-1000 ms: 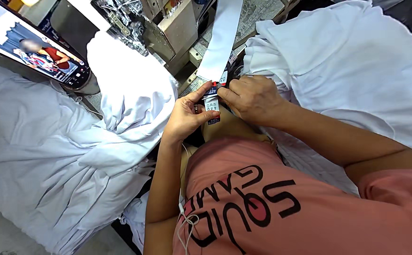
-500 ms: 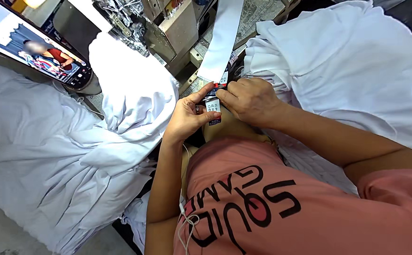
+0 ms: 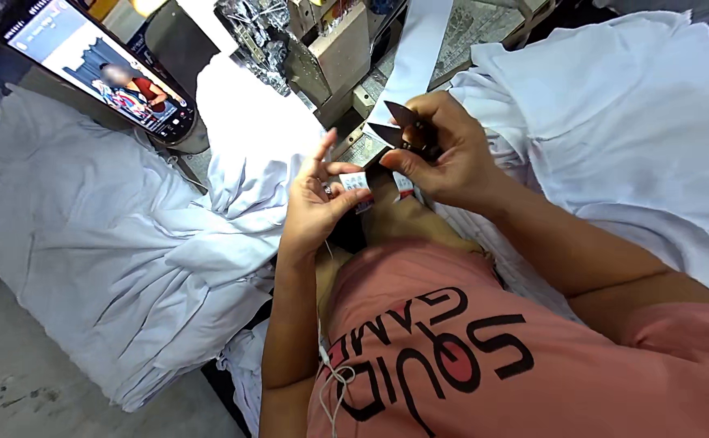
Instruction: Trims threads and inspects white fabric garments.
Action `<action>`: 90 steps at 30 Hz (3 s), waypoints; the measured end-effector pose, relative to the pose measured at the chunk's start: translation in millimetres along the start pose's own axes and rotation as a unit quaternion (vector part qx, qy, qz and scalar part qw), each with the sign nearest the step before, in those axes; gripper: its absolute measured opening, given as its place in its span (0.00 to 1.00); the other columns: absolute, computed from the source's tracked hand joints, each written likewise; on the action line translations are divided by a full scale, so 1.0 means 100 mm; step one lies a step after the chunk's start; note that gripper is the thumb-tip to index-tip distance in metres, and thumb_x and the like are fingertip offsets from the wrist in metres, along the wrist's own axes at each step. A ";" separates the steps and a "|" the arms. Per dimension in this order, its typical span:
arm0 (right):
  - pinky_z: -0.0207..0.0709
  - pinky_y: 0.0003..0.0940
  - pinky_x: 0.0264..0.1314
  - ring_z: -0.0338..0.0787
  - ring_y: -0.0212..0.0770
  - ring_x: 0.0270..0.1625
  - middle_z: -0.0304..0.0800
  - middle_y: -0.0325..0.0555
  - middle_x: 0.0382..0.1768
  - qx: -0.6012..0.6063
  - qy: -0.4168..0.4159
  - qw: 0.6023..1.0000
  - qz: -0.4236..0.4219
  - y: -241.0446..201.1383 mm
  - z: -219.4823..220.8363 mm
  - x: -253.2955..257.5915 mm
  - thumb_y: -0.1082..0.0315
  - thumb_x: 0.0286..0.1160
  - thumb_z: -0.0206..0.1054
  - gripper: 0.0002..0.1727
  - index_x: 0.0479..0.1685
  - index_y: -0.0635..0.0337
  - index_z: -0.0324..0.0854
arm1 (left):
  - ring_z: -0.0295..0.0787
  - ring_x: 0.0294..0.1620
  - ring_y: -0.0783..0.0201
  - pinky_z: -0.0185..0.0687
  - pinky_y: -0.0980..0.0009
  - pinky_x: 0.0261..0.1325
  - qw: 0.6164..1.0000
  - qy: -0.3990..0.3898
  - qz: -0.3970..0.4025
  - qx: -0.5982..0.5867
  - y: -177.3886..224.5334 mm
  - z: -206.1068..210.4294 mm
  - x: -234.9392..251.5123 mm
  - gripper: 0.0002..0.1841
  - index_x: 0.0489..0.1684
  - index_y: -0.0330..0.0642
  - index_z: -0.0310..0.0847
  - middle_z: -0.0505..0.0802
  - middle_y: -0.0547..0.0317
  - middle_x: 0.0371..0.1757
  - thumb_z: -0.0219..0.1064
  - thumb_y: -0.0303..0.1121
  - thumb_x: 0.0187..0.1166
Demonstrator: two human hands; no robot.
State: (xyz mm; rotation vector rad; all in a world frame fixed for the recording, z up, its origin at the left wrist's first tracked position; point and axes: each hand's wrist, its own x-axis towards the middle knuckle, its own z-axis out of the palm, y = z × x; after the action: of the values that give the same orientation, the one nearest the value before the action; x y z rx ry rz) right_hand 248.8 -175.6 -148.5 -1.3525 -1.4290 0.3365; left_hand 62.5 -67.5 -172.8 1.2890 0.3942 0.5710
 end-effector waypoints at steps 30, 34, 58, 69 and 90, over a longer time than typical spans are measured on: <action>0.71 0.12 0.35 0.77 0.18 0.31 0.83 0.38 0.29 0.169 -0.085 0.980 0.054 -0.13 0.59 0.08 0.72 0.80 0.65 0.09 0.40 0.71 0.85 | 0.89 0.40 0.83 0.88 0.84 0.44 0.957 0.114 0.172 0.206 0.05 -0.20 -0.51 0.04 0.48 0.53 0.83 0.92 0.80 0.44 0.64 0.30 0.86; 0.57 0.11 0.17 0.65 0.14 0.15 0.78 0.25 0.18 0.321 -0.125 0.903 0.255 -0.08 0.63 0.18 0.65 0.89 0.57 0.12 0.38 0.59 0.80 | 0.89 0.44 0.83 0.88 0.82 0.50 0.951 0.098 0.198 0.217 0.09 -0.23 -0.50 0.06 0.48 0.52 0.85 0.91 0.80 0.47 0.65 0.28 0.85; 0.74 0.11 0.35 0.79 0.15 0.28 0.85 0.31 0.28 0.265 -0.085 0.946 0.164 -0.04 0.76 0.06 0.74 0.82 0.63 0.06 0.40 0.66 0.83 | 0.91 0.40 0.80 0.89 0.81 0.47 0.941 0.195 0.142 0.239 0.15 -0.21 -0.42 0.12 0.51 0.39 0.84 0.94 0.73 0.43 0.73 0.19 0.73; 0.75 0.12 0.36 0.80 0.16 0.28 0.85 0.32 0.26 0.239 -0.052 0.954 0.171 -0.02 0.81 -0.02 0.75 0.81 0.64 0.05 0.37 0.65 0.83 | 0.93 0.39 0.78 0.90 0.80 0.47 0.957 0.194 0.102 0.192 0.19 -0.18 -0.40 0.24 0.60 0.46 0.73 0.95 0.75 0.41 0.75 0.16 0.68; 0.82 0.29 0.43 0.86 0.35 0.36 0.87 0.53 0.38 0.067 0.020 0.994 0.083 0.51 0.87 0.23 0.76 0.78 0.64 0.12 0.56 0.73 0.78 | 0.89 0.28 0.78 0.86 0.81 0.36 0.947 0.174 0.035 0.269 0.54 -0.51 0.48 0.26 0.59 0.42 0.69 0.91 0.72 0.31 0.77 0.19 0.66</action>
State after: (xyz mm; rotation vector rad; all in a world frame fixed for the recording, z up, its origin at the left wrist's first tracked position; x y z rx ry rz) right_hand 210.3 -101.9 -209.7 -1.3627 -1.2419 0.5025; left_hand 62.5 10.2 -130.6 1.7327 0.8428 0.7887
